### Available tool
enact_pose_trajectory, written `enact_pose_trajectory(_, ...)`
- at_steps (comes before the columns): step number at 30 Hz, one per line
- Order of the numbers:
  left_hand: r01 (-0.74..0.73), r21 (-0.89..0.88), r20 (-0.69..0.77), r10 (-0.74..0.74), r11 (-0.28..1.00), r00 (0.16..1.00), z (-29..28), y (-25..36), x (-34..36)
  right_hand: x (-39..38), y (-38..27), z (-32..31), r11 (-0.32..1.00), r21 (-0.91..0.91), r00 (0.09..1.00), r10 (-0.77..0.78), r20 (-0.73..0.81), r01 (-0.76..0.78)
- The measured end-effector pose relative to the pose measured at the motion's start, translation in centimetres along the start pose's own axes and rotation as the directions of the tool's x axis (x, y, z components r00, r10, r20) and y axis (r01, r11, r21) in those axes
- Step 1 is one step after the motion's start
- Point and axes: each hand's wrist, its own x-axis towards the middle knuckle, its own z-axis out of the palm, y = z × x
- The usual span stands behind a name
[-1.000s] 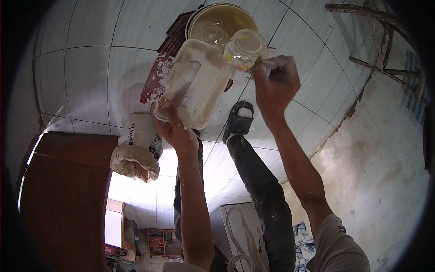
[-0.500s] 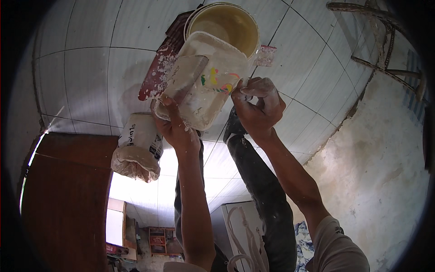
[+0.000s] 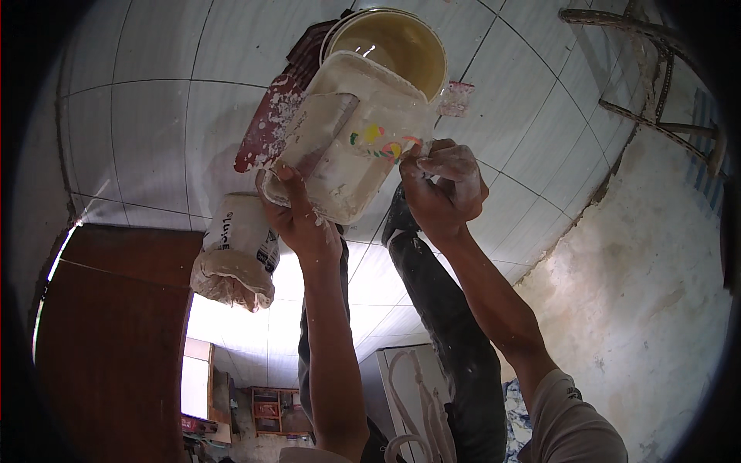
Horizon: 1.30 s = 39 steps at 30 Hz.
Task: Applying plaster or putty to a wall or ceiling surface using a tray and a putty knife.
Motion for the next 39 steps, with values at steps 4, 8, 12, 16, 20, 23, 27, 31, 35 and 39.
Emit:
enact_pose_trajectory(4,0.017,-0.013,-0.001,-0.017,1.0,1.0,0.0,0.7,0.1,0.2,-0.7,0.3,0.998,-0.001,0.998,0.056,0.017,-0.056)
enact_pose_trajectory(8,0.024,-0.019,0.02,-0.024,1.0,1.0,-0.4,1.1,0.4,0.6,-1.0,0.5,1.0,-0.014,1.0,0.011,0.01,-0.011)
enact_pose_trajectory(12,0.041,-0.032,0.025,-0.041,0.999,0.999,-0.4,1.7,0.4,0.8,-1.4,1.3,0.963,0.125,0.954,0.255,-0.159,-0.237)
enact_pose_trajectory(16,0.041,-0.025,0.012,-0.041,0.999,0.999,-1.6,1.9,0.8,2.9,-2.4,1.2,0.776,0.184,0.737,0.63,-0.243,-0.603)
enact_pose_trajectory(20,0.023,0.051,0.045,-0.025,0.998,0.999,-1.9,1.9,1.0,3.8,1.0,1.5,0.602,0.451,0.583,0.787,-0.2,-0.659)
enact_pose_trajectory(23,0.005,0.079,0.08,-0.011,0.997,0.997,-1.8,2.2,1.0,3.7,4.0,1.9,0.566,0.352,0.573,0.814,-0.094,-0.746)
enact_pose_trajectory(27,0.02,-0.022,0.012,-0.02,1.0,1.0,-1.4,2.5,1.2,3.2,7.2,4.0,0.562,0.121,0.568,0.823,0.016,-0.818)
enact_pose_trajectory(31,-0.004,-0.028,0.023,0.005,1.0,1.0,-1.3,2.2,1.0,1.6,13.6,5.6,0.765,-0.117,0.75,0.644,0.152,-0.633)
enact_pose_trajectory(35,0.001,-0.01,0.044,-0.001,1.0,0.999,-1.8,2.1,1.1,2.5,13.9,6.9,0.736,-0.232,0.692,0.678,0.25,-0.636)
enact_pose_trajectory(39,-0.024,0.024,0.01,0.024,0.999,1.0,-2.2,1.9,1.0,3.4,11.1,6.5,0.654,0.07,0.655,0.737,0.166,-0.753)
